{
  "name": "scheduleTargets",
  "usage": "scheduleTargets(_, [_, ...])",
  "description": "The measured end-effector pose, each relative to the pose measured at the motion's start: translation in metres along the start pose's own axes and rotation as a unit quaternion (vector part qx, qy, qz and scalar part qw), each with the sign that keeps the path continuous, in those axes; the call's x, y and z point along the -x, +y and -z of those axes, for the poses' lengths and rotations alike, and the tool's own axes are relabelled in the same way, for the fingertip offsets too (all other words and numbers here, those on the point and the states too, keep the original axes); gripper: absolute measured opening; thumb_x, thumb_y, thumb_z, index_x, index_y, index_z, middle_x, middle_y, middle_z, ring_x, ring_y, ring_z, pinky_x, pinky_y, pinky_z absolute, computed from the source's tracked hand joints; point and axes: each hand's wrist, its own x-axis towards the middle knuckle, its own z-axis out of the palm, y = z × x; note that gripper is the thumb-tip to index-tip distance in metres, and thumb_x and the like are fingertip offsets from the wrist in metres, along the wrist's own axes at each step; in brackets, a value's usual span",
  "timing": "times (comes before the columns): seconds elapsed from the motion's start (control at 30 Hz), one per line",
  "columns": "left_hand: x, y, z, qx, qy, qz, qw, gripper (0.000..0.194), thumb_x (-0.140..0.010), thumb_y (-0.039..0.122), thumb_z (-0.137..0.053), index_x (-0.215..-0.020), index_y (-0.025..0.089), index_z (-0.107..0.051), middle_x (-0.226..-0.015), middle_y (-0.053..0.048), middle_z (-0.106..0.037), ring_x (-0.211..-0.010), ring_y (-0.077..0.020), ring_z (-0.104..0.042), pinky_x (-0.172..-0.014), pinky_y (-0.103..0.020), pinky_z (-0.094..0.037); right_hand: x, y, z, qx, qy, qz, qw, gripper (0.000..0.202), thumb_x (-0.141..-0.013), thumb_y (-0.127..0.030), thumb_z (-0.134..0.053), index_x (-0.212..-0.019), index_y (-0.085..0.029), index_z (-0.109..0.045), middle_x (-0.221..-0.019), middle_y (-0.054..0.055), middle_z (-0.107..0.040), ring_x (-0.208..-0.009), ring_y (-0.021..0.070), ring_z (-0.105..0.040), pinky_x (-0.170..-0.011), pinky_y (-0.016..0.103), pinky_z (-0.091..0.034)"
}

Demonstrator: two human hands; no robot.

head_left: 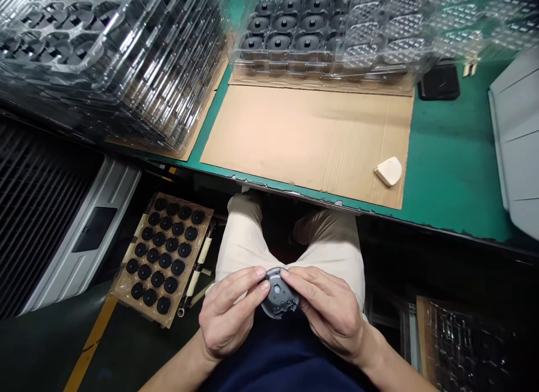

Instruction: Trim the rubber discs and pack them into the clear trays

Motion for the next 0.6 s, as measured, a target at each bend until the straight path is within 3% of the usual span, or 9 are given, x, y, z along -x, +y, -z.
scheduleTargets(0.07, [-0.001, -0.002, 0.002, -0.010, -0.015, -0.030, 0.999, 0.042, -0.084, -0.005, -0.068, -0.123, 0.012, -0.073, -0.116, -0.013, -0.077, -0.102, -0.0253, -0.076, -0.083, -0.036, -0.069, -0.001, -0.002, -0.001, -0.013, 0.011, -0.004, 1.000, 0.058, -0.094, 0.007, -0.055, -0.148, -0.013, -0.052, -0.117, 0.016, -0.070, -0.108, 0.0235, -0.069, -0.089, 0.038, -0.062])
scheduleTargets(0.2, [0.001, -0.004, 0.002, -0.014, -0.019, -0.030, 0.999, 0.038, -0.084, -0.007, -0.066, -0.118, 0.009, -0.074, -0.117, -0.014, -0.075, -0.105, -0.0257, -0.074, -0.085, -0.037, -0.068, -0.001, -0.002, -0.003, -0.019, 0.014, -0.018, 1.000, 0.059, -0.093, 0.007, -0.055, -0.148, -0.014, -0.053, -0.120, 0.015, -0.070, -0.108, 0.0230, -0.069, -0.090, 0.038, -0.062])
scheduleTargets(0.4, [0.004, -0.004, -0.004, 0.012, 0.001, 0.038, 0.999, 0.043, -0.083, -0.010, -0.066, -0.117, 0.015, -0.075, -0.114, -0.011, -0.076, -0.101, -0.0213, -0.075, -0.085, -0.032, -0.066, -0.002, 0.000, -0.007, -0.003, 0.015, -0.027, 1.000, 0.053, -0.094, 0.005, -0.053, -0.142, -0.016, -0.057, -0.112, 0.013, -0.070, -0.100, 0.0214, -0.068, -0.084, 0.034, -0.061])
scheduleTargets(0.5, [0.007, -0.005, -0.009, 0.054, -0.019, 0.091, 0.994, 0.044, -0.086, -0.007, -0.063, -0.122, 0.016, -0.071, -0.107, -0.011, -0.078, -0.095, -0.0196, -0.076, -0.083, -0.029, -0.065, -0.003, 0.006, -0.003, 0.011, 0.027, -0.025, 0.999, 0.039, -0.096, 0.000, -0.049, -0.127, -0.018, -0.064, -0.099, 0.010, -0.066, -0.086, 0.0180, -0.068, -0.072, 0.027, -0.059])
scheduleTargets(0.6, [0.006, -0.019, -0.017, 0.088, -0.004, 0.076, 0.993, 0.038, -0.091, 0.003, -0.062, -0.125, 0.019, -0.068, -0.093, -0.009, -0.078, -0.080, -0.0189, -0.075, -0.071, -0.027, -0.065, -0.004, 0.035, 0.015, 0.081, 0.063, -0.049, 0.994, 0.016, -0.101, -0.014, -0.054, -0.108, -0.020, -0.067, -0.100, 0.010, -0.067, -0.086, 0.0186, -0.070, -0.072, 0.023, -0.059])
